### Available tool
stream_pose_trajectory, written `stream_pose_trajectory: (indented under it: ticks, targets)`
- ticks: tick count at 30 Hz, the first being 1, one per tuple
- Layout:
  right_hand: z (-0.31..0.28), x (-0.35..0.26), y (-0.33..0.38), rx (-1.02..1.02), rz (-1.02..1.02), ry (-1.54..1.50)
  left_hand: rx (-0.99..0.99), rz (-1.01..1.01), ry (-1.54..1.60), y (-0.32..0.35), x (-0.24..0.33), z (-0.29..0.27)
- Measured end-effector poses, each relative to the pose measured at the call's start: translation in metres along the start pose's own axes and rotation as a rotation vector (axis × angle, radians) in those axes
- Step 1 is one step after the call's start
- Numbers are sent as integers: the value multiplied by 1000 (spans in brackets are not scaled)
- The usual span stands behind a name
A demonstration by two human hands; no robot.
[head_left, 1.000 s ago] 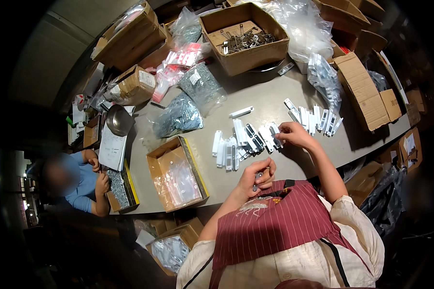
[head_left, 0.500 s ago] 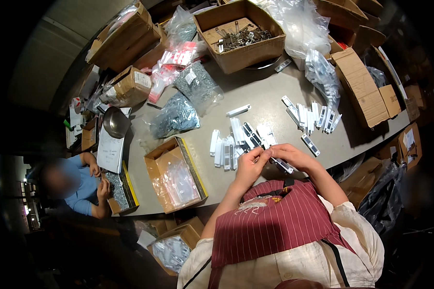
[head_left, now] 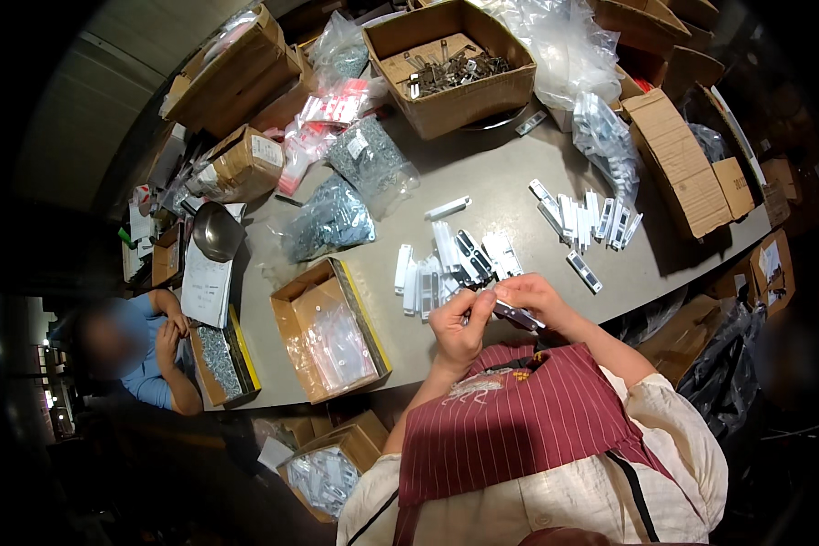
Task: The person opens a plastic bag containing small white hardware pieces and uses a small tool to separate and arrange them on the table. They repeatedly pick up individual pieces, manipulate them with the tool, and place them into a growing pile.
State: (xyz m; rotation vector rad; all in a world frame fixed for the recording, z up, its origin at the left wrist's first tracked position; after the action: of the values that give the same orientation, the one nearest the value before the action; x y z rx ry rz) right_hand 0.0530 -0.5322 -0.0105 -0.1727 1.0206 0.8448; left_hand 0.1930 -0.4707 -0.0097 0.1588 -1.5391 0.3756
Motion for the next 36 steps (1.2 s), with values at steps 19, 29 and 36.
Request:
stream_pose_trajectory:
  ticks: [19,29,36]
  targets:
    - [8,-30,-2,276,-119,66,-403,-882,553,12,-6,27]
    - [-8,-5,-9,213,-112,121,-435,-790,420,14,-17,29]
    - [-2,-12,-13,159,-59,74,-399,-692,280,15,-10,28]
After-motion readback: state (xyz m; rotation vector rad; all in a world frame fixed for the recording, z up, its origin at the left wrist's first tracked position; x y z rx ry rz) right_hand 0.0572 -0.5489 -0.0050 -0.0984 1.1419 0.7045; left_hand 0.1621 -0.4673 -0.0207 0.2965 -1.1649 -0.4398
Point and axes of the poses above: each hand's wrist, its own y-axis away from the middle knuckle, its own z-axis out of the palm, x = y × z, the point moved 4 cm from there along -y, towards the middle knuckle, and after that the axes turned 8 degrees about -y, right-handed, at the moved point
